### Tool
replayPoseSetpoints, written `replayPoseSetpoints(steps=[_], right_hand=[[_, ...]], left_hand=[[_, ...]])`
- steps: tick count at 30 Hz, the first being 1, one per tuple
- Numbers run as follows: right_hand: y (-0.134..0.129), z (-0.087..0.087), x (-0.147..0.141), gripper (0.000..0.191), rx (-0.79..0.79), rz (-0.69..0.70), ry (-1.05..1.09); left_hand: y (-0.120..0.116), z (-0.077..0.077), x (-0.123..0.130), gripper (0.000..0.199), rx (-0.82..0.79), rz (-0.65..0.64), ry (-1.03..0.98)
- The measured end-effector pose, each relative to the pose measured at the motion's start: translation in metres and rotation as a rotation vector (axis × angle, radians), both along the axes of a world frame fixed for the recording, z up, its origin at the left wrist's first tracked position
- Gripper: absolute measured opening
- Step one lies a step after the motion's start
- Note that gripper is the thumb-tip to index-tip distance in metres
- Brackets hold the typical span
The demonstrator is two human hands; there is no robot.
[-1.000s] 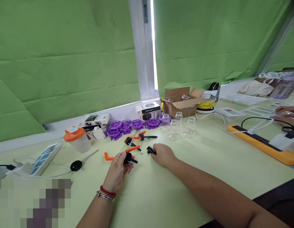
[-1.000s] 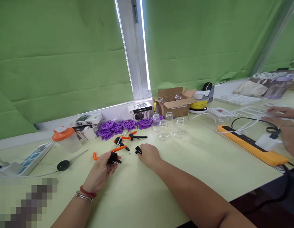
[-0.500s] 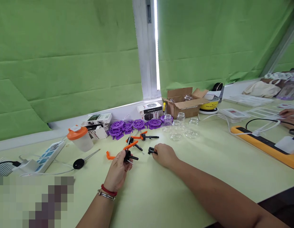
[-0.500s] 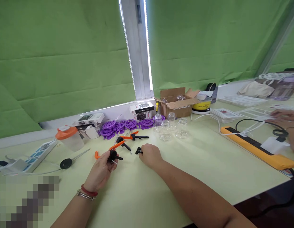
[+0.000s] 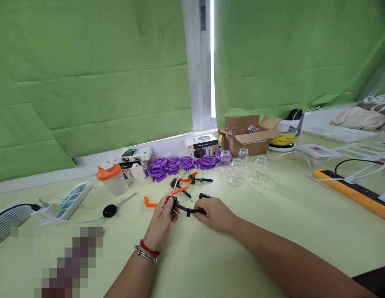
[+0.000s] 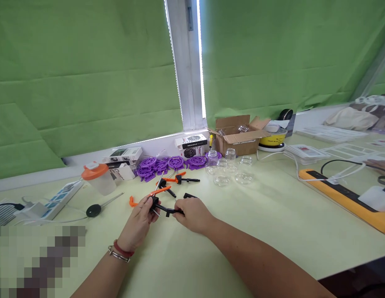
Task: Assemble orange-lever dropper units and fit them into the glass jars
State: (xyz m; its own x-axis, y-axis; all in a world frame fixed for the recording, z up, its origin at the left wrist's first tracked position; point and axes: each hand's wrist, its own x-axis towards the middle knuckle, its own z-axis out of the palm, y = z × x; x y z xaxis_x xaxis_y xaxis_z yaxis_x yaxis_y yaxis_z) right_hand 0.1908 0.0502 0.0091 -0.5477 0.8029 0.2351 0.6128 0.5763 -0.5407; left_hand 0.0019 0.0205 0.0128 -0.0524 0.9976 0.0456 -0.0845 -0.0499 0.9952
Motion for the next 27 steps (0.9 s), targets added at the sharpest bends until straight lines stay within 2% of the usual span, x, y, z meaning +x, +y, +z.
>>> replayPoseSetpoints(steps=[5,10,21,27], right_hand=[[-0.007,0.001,-0.006,0.009,-0.047,-0.016,0.017],[-0.013,-0.006,-0.016,0.005,-0.136,-0.030,0.101],[-0.009,-0.019,-0.019,0.003,-0.301,-0.039,0.277],[-0.008,-0.023,-0.019,0.002,-0.265,-0.053,0.311]], left_hand=[[-0.002,-0.001,0.003,0.033,-0.008,0.048,0.034],[-0.005,0.002,0.007,0.033,-0.004,0.110,0.002],[-0.006,0.000,0.012,0.035,0.007,0.121,0.072],[-0.005,-0.005,0.014,0.041,0.019,0.129,0.062]])
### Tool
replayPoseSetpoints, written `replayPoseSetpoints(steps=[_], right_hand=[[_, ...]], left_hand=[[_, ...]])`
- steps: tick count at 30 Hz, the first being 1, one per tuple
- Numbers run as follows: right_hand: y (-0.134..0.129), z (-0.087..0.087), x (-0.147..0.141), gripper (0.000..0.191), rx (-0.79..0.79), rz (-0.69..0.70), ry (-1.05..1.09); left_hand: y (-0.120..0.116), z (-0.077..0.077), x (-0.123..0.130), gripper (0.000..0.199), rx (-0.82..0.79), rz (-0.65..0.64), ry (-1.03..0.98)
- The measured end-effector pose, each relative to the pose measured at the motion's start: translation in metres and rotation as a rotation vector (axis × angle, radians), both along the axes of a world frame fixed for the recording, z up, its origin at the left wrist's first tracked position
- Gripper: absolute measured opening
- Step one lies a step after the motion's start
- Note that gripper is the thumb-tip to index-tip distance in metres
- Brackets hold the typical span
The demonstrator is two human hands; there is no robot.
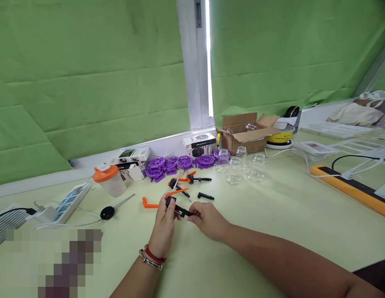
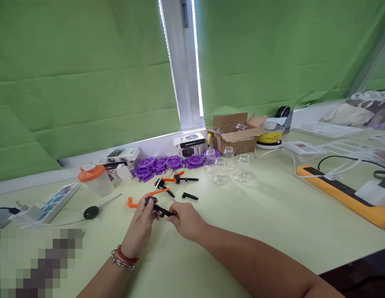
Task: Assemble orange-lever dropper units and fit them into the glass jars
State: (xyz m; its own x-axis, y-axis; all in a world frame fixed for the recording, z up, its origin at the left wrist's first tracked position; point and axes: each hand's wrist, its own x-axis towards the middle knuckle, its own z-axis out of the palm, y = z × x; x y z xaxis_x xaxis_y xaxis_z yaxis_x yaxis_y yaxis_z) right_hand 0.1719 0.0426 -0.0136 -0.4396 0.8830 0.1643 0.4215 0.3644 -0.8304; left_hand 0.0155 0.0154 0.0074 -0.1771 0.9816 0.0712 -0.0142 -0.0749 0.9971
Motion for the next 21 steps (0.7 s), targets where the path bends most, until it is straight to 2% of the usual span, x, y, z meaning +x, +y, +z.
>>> replayPoseSetpoints(steps=[5,13,21], right_hand=[[0.0005,0.0015,0.0005,0.002,0.031,-0.018,0.002],[0.0000,0.0002,-0.0014,0.003,0.061,-0.022,0.003],[-0.0020,0.0019,-0.0013,0.004,0.110,-0.020,-0.037]], left_hand=[[-0.0020,-0.0074,-0.0016,0.055,-0.010,0.047,-0.067],[-0.0004,-0.0048,0.0020,0.046,0.018,0.078,-0.295],[-0.0045,-0.0024,0.0057,0.042,0.022,0.075,-0.311]])
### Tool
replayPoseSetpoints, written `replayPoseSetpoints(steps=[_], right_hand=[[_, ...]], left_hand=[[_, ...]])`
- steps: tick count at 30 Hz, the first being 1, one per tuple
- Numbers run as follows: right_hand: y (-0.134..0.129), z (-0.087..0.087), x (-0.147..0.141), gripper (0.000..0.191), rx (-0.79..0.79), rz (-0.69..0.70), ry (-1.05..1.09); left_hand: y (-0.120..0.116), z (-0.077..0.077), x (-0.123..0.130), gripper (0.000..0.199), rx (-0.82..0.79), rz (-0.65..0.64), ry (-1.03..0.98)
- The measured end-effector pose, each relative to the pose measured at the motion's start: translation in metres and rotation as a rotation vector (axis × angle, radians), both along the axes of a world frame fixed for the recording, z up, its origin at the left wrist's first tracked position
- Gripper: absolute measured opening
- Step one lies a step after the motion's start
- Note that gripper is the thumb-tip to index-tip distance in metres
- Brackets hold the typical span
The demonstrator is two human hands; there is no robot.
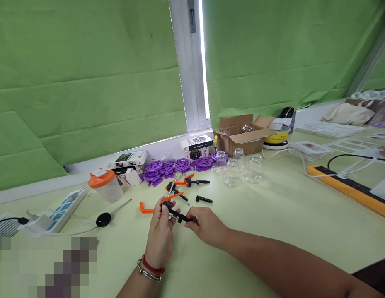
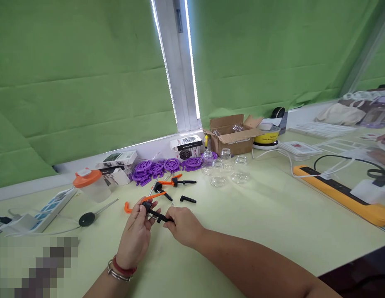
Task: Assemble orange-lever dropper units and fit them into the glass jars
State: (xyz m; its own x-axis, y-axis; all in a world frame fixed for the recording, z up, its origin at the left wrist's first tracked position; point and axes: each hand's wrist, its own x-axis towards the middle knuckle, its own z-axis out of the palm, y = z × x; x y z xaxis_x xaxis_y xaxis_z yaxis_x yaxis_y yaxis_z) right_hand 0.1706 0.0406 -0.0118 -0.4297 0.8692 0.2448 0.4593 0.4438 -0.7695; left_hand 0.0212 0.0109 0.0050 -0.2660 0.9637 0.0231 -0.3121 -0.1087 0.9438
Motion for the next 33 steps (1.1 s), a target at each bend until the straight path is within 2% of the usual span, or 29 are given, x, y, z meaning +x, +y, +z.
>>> replayPoseSetpoints(steps=[13,24,33], right_hand=[[0.003,0.001,0.002,0.003,-0.109,-0.017,0.106],[0.007,0.005,0.008,0.006,0.057,-0.026,0.095],[0.010,0.007,0.014,0.008,0.089,-0.040,0.086]], left_hand=[[0.000,0.000,-0.001,0.043,-0.021,-0.014,0.168],[0.000,0.000,-0.002,0.036,0.021,-0.062,0.158],[-0.002,0.006,-0.001,0.039,0.032,-0.084,0.232]])
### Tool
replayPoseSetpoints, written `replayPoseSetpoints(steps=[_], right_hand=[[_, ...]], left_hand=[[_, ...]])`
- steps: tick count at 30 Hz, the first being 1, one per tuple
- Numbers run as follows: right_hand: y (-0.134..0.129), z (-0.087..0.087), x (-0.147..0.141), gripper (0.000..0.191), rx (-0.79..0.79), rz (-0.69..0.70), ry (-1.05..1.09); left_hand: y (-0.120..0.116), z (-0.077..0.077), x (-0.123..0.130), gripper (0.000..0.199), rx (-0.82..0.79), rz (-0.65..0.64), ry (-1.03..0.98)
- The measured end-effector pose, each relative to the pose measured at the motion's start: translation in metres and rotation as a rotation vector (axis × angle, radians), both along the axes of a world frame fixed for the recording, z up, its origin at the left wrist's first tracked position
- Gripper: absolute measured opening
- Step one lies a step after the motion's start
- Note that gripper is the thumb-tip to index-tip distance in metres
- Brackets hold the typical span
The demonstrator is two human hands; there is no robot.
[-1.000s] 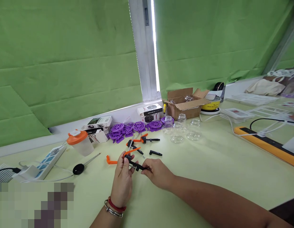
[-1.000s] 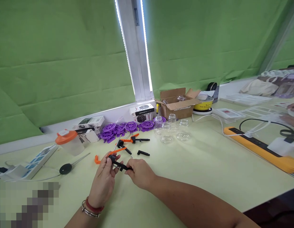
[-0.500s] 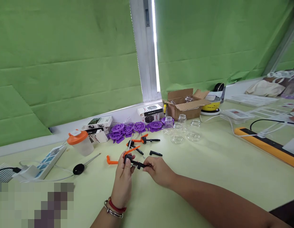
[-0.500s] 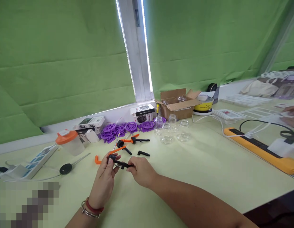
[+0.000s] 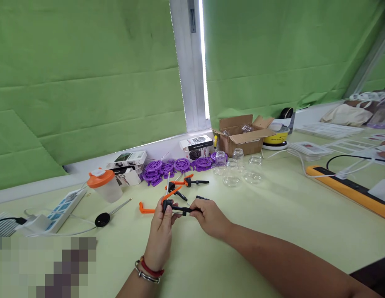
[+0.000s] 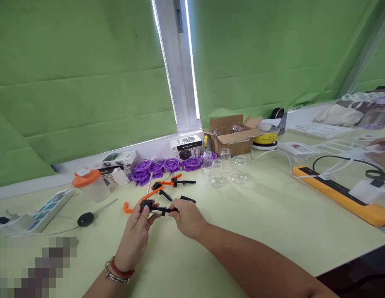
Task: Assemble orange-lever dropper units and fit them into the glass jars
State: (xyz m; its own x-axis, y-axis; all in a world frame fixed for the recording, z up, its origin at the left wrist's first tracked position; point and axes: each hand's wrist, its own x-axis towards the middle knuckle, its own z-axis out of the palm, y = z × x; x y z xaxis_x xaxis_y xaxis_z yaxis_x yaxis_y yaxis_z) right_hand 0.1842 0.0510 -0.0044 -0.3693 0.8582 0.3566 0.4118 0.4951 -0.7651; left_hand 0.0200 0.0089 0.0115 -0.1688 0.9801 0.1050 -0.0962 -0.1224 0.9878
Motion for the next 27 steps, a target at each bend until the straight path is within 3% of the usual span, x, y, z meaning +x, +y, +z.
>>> replayPoseSetpoints(steps=[3,9,15,21,27], right_hand=[[0.001,0.001,0.001,0.008,0.006,-0.013,-0.006],[0.001,0.000,0.002,0.007,0.014,-0.022,0.011],[-0.005,0.003,-0.002,0.006,-0.030,0.009,0.047],[-0.011,0.001,-0.006,0.004,-0.046,0.064,0.117],[-0.010,-0.006,-0.008,0.003,-0.228,0.149,0.242]], left_hand=[[-0.001,0.002,-0.001,0.044,-0.030,0.002,0.089],[0.000,-0.003,-0.003,0.074,-0.112,0.016,0.222],[0.001,-0.004,-0.003,0.062,0.064,0.075,0.292],[0.000,0.000,-0.002,0.055,0.127,0.140,0.277],[0.000,0.002,-0.008,0.045,0.156,0.135,0.468]])
